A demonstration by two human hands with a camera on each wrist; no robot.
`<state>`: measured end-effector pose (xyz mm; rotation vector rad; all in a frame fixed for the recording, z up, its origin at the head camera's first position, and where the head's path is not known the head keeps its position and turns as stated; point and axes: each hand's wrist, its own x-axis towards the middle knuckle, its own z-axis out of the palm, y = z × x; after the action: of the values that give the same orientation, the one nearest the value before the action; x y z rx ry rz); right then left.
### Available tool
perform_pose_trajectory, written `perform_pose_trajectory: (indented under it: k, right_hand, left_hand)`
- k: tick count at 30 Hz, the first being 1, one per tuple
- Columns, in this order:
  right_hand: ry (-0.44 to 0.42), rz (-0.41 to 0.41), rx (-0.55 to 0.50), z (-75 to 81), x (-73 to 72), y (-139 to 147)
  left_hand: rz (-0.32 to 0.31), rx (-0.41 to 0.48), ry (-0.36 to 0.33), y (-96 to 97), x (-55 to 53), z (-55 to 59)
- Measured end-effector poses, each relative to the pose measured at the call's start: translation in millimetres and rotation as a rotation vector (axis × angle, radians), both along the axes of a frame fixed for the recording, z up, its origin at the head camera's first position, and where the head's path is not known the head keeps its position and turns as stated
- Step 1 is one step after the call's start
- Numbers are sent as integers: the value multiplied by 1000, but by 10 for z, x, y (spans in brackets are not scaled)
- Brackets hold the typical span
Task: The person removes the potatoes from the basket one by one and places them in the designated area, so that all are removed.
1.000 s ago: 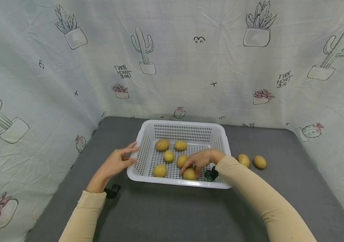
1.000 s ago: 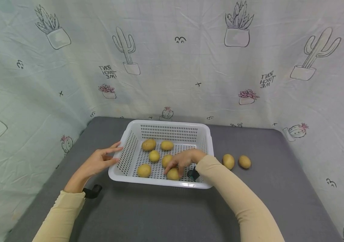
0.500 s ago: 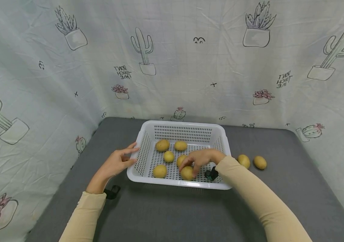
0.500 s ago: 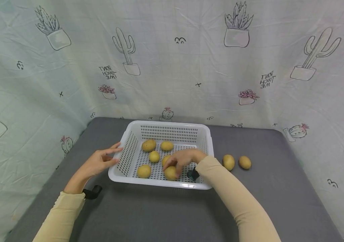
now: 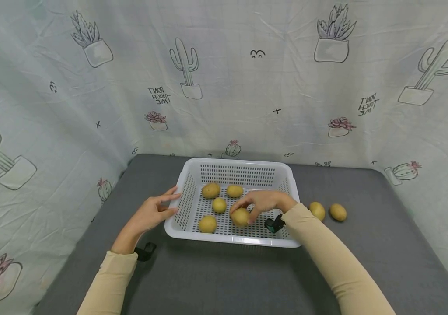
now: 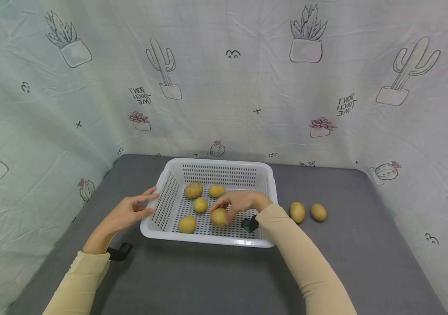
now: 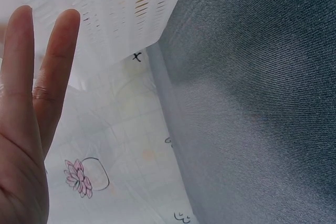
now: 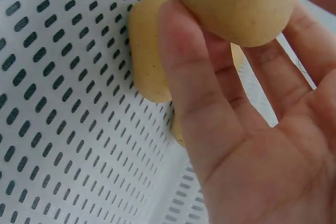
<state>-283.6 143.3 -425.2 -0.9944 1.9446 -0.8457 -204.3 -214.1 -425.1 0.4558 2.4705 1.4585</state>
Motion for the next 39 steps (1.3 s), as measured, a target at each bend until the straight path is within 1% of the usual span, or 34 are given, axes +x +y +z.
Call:
perform_pose_trajectory:
  k: [3, 7, 13, 17, 22, 27, 33, 39]
  right_hand:
    - [58, -8, -6, 10, -10, 8]
    - [101, -25, -41, 32, -26, 25]
    - [67, -92, -92, 78, -35, 59]
    - [75, -128, -120, 91, -32, 75]
    - [80, -174, -186, 105, -26, 121]
    - [67, -212, -278, 156, -18, 180]
    - [9, -243, -390, 213, 7, 249]
    - [-39, -249, -506, 236, 24, 380]
  left_hand:
    - [3, 17, -10, -5, 2, -5]
    - [6, 26, -16, -10, 2, -5]
    - [4, 32, -17, -17, 0, 2]
    - [3, 32, -14, -19, 3, 1]
    - [-4, 30, -16, -20, 6, -3]
    - [-5, 21, -1, -14, -4, 2]
    - [-11, 21, 8, -5, -10, 14]
    - [-9, 6, 8, -9, -1, 12]
